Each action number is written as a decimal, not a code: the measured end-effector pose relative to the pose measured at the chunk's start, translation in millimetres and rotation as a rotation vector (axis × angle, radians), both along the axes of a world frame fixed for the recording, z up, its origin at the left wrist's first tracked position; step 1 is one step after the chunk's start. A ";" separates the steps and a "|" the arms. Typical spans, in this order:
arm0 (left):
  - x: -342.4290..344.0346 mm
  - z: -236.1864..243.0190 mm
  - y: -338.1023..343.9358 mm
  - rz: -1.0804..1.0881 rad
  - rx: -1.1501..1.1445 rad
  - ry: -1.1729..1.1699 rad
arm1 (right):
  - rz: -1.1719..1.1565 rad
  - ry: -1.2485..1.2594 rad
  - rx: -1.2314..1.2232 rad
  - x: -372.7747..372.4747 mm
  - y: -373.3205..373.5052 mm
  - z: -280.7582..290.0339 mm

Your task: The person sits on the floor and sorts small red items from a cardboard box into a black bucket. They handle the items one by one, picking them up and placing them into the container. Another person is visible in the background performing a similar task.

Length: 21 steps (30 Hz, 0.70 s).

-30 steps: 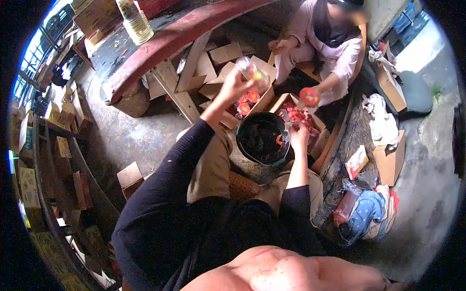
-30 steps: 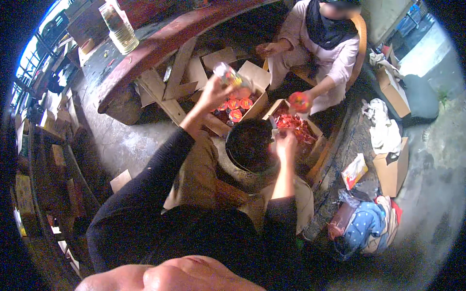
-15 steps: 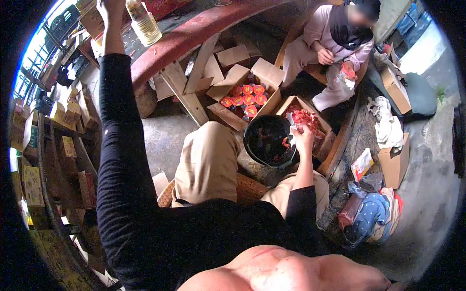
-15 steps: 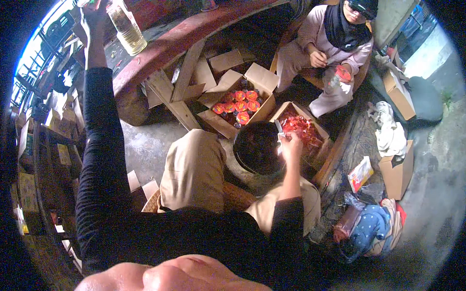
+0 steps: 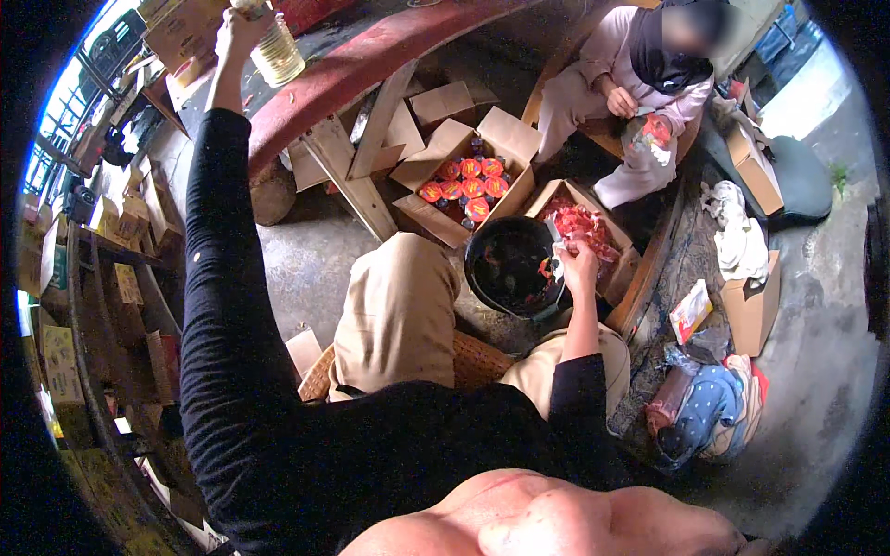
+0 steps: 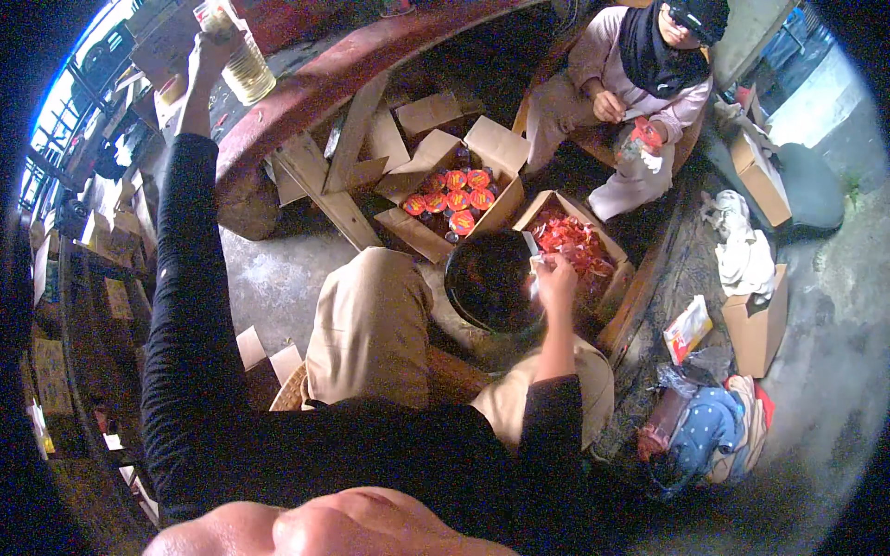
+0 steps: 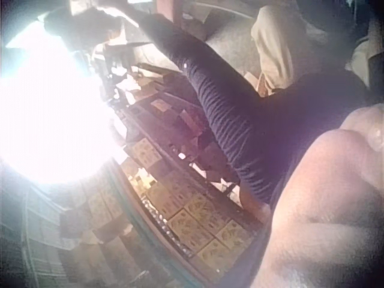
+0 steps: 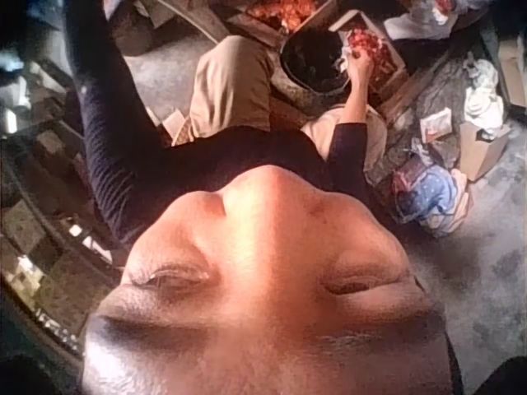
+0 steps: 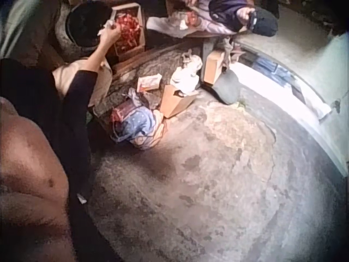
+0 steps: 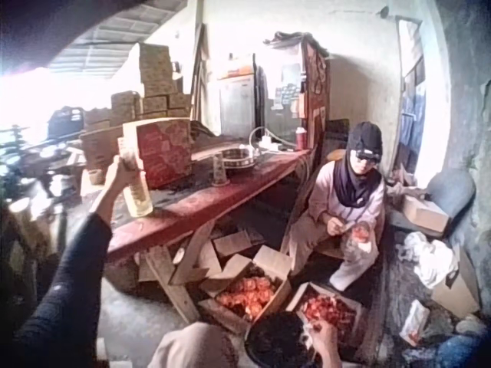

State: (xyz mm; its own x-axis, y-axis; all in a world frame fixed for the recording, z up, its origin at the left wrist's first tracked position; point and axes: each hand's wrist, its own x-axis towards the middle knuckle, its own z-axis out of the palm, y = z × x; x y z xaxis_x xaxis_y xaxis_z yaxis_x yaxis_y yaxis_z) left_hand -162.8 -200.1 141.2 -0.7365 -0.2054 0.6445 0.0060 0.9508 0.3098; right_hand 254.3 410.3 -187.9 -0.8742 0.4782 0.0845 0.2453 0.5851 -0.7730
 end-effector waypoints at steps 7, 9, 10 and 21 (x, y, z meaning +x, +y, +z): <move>45.2 -10.2 13.6 0.035 0.022 0.022 | 0.010 -0.054 -0.108 -1.0 -24.5 20.8; 46.1 -17.2 5.3 0.071 0.037 0.090 | 0.030 0.013 -0.038 -1.8 -28.0 16.2; 42.3 -18.5 -7.6 0.084 0.017 0.098 | 0.051 0.022 -0.056 -3.9 -30.3 13.8; 33.3 -12.3 -10.4 -0.240 0.022 0.186 | 0.046 -0.029 -0.080 0.7 -21.1 26.5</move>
